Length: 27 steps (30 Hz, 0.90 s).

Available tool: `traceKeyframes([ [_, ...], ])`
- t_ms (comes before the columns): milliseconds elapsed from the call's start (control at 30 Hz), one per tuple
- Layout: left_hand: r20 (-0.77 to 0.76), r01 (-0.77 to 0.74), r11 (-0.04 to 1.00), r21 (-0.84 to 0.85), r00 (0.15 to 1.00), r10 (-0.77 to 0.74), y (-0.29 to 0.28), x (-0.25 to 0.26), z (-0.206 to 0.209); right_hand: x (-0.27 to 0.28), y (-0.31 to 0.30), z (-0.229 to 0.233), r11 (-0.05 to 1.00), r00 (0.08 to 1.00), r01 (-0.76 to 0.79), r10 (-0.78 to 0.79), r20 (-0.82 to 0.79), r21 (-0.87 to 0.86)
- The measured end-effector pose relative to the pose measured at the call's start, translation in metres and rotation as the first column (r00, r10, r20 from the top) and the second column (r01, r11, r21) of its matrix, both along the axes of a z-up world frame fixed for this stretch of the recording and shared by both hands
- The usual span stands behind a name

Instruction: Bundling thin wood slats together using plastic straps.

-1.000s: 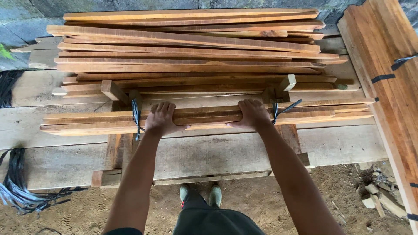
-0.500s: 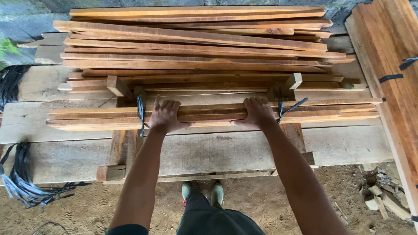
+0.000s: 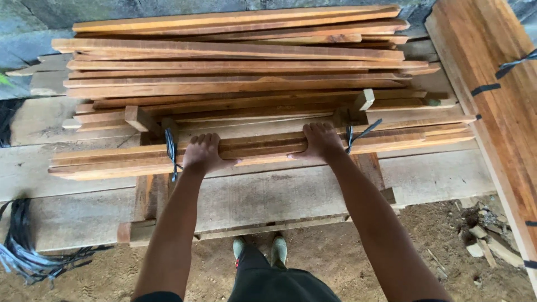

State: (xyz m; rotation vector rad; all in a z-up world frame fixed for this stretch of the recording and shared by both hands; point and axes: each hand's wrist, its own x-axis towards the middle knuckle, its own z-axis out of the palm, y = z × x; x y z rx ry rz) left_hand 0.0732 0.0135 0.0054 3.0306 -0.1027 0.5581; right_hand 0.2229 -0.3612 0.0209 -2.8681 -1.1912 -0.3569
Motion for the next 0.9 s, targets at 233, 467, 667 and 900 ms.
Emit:
traceKeyframes([
  [233,0.240,0.032,0.998,0.060,0.970,-0.046,0.006,-0.001,-0.023,-0.001,-0.002,-0.013,0.999,0.999,-0.035,0.035,0.001,0.033],
  [467,0.142,0.052,0.999,0.006,0.988,-0.052,-0.011,-0.045,-0.025,-0.029,-0.020,-0.016,0.997,0.991,-0.057,0.051,-0.121,-0.046],
  [667,-0.036,0.036,0.999,0.000,0.999,-0.036,-0.013,-0.051,-0.002,-0.045,-0.014,0.025,0.979,0.938,-0.052,-0.021,-0.347,-0.198],
  [900,-0.678,-0.176,0.983,-0.055,0.729,0.093,-0.012,-0.015,0.056,-0.019,0.003,0.058,0.965,0.813,0.048,-0.187,-0.551,-0.256],
])
